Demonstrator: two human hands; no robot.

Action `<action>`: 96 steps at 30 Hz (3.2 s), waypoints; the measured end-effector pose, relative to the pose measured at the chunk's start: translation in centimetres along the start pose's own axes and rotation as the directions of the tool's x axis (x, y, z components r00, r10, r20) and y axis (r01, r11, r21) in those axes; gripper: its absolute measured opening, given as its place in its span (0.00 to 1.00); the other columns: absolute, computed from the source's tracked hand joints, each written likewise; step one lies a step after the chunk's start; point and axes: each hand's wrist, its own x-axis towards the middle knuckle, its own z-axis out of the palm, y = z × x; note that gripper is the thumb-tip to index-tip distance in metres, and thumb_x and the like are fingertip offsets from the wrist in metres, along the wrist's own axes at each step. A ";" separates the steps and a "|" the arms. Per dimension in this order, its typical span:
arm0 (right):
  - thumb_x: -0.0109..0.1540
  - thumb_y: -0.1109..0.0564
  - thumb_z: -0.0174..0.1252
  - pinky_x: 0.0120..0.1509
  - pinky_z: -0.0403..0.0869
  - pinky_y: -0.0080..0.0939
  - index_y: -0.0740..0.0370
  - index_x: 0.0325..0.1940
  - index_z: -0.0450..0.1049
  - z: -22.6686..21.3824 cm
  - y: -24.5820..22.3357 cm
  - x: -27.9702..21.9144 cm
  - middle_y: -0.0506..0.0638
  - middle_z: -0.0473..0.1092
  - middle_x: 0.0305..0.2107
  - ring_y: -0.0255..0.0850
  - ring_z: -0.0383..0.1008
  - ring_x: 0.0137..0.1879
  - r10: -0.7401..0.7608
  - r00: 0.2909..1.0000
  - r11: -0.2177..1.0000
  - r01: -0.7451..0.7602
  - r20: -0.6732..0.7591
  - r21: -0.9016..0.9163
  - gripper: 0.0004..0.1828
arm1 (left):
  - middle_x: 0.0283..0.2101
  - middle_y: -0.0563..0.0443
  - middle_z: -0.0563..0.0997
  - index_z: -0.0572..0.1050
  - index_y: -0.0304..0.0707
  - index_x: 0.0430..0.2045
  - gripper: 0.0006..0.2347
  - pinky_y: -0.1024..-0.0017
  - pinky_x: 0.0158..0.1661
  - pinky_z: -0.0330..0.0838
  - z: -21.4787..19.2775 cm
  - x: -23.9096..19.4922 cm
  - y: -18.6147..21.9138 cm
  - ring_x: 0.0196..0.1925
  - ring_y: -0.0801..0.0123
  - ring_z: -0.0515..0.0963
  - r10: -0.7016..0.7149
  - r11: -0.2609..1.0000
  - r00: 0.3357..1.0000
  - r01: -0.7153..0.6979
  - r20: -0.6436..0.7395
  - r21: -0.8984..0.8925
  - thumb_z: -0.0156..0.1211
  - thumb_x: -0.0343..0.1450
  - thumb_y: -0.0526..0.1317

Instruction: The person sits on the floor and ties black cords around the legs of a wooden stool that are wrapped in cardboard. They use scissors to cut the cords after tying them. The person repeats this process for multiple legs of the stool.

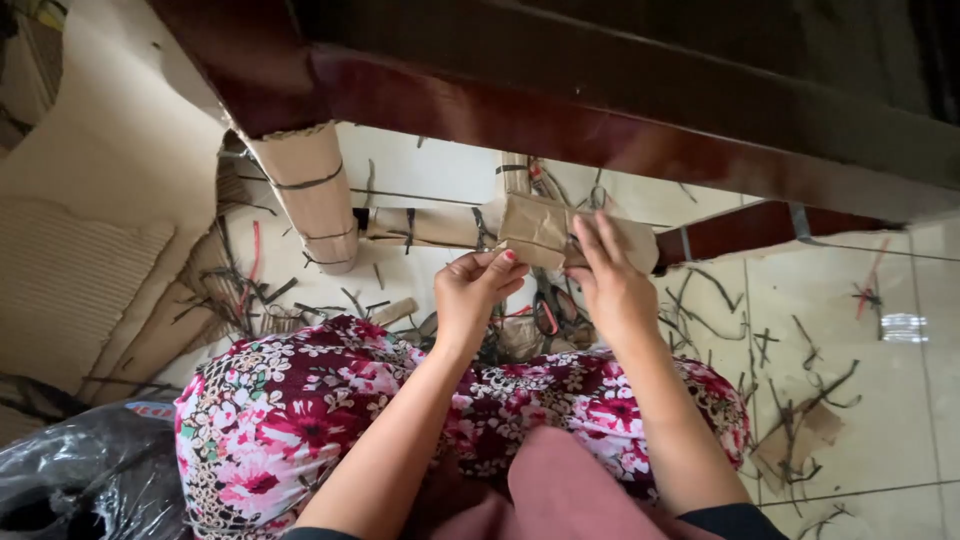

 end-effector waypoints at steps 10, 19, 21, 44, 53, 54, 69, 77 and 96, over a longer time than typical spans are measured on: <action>0.65 0.57 0.56 0.42 0.82 0.61 0.32 0.74 0.59 4.6 2.9 1.0 0.44 0.58 0.68 0.59 0.80 0.44 0.090 0.994 0.996 -0.089 -0.067 0.013 0.34 | 0.39 0.26 0.84 0.77 0.19 0.40 0.14 0.58 0.40 0.85 -1.3 2.2 -1.7 0.37 0.51 0.87 -0.090 0.965 0.995 0.078 0.037 0.249 0.66 0.73 0.39; 0.60 0.63 0.51 0.41 0.83 0.58 0.20 0.69 0.58 3.3 2.9 2.0 0.39 0.59 0.65 0.59 0.82 0.36 0.178 0.984 0.979 -0.176 -0.006 0.105 0.40 | 0.18 0.42 0.82 0.82 0.33 0.21 0.12 0.71 0.29 0.72 -0.4 1.3 -2.1 0.20 0.68 0.77 0.169 0.733 0.985 -0.153 0.040 0.662 0.67 0.71 0.43; 0.62 0.62 0.52 0.40 0.83 0.55 0.20 0.67 0.59 2.4 2.7 1.8 0.39 0.61 0.63 0.55 0.83 0.37 0.165 0.986 0.978 -0.160 -0.024 0.135 0.37 | 0.15 0.50 0.81 0.83 0.42 0.18 0.15 0.72 0.26 0.69 0.2 -0.7 -1.3 0.18 0.71 0.75 0.278 0.509 0.960 -0.186 0.044 0.840 0.65 0.72 0.50; 0.65 0.45 0.56 0.41 0.81 0.50 0.63 0.63 0.71 -8.2 5.0 -0.7 0.70 0.70 0.51 0.62 0.80 0.46 -0.091 0.953 0.761 -0.120 0.289 0.637 0.27 | 0.56 0.60 0.81 0.76 0.50 0.52 0.21 0.58 0.63 0.63 3.8 4.2 -1.2 0.64 0.65 0.76 0.422 -0.410 0.479 -0.656 0.770 0.633 0.70 0.65 0.46; 0.65 0.68 0.53 0.56 0.74 0.53 0.55 0.49 0.79 -2.9 4.7 2.1 0.52 0.79 0.38 0.48 0.80 0.46 -0.200 0.976 0.788 0.211 -0.083 0.579 0.14 | 0.56 0.50 0.83 0.67 0.43 0.48 0.25 0.57 0.65 0.60 4.0 3.2 0.5 0.63 0.57 0.78 0.418 -0.207 0.525 -0.740 0.742 0.640 0.76 0.60 0.36; 0.64 0.64 0.58 0.53 0.73 0.54 0.53 0.41 0.79 0.4 4.9 3.2 0.47 0.78 0.31 0.47 0.79 0.44 -0.222 0.923 0.862 0.336 -0.314 0.379 0.08 | 0.57 0.51 0.82 0.67 0.45 0.45 0.23 0.55 0.66 0.60 4.1 2.9 0.8 0.64 0.56 0.77 0.400 -0.154 0.543 -0.754 0.738 0.639 0.76 0.62 0.38; 0.65 0.53 0.60 0.55 0.61 0.49 0.40 0.42 0.75 8.5 3.6 7.0 0.38 0.71 0.43 0.41 0.71 0.53 -0.219 0.727 0.935 0.347 -0.651 0.072 0.04 | 0.58 0.55 0.82 0.72 0.48 0.34 0.12 0.51 0.61 0.64 4.1 2.9 0.9 0.64 0.56 0.77 0.427 -0.178 0.549 -0.728 0.719 0.662 0.72 0.67 0.45; 0.62 0.53 0.65 0.73 0.60 0.50 0.53 0.49 0.79 6.1 0.9 5.1 0.46 0.77 0.48 0.41 0.74 0.61 -0.241 0.779 0.930 0.356 -0.579 0.092 0.12 | 0.64 0.50 0.77 0.71 0.44 0.39 0.16 0.56 0.64 0.60 1.7 4.3 -1.8 0.67 0.56 0.74 0.533 -0.237 0.454 -0.730 0.714 0.641 0.73 0.65 0.44; 0.66 0.42 0.57 0.56 0.75 0.53 0.51 0.79 0.44 -1.2 1.4 5.7 0.62 0.74 0.48 0.57 0.79 0.50 -0.251 0.958 0.906 0.181 0.141 0.383 0.43 | 0.58 0.30 0.74 0.70 0.35 0.57 0.20 0.47 0.57 0.74 -7.5 5.5 -9.0 0.61 0.37 0.76 0.380 0.421 0.919 -0.275 0.107 0.864 0.63 0.70 0.33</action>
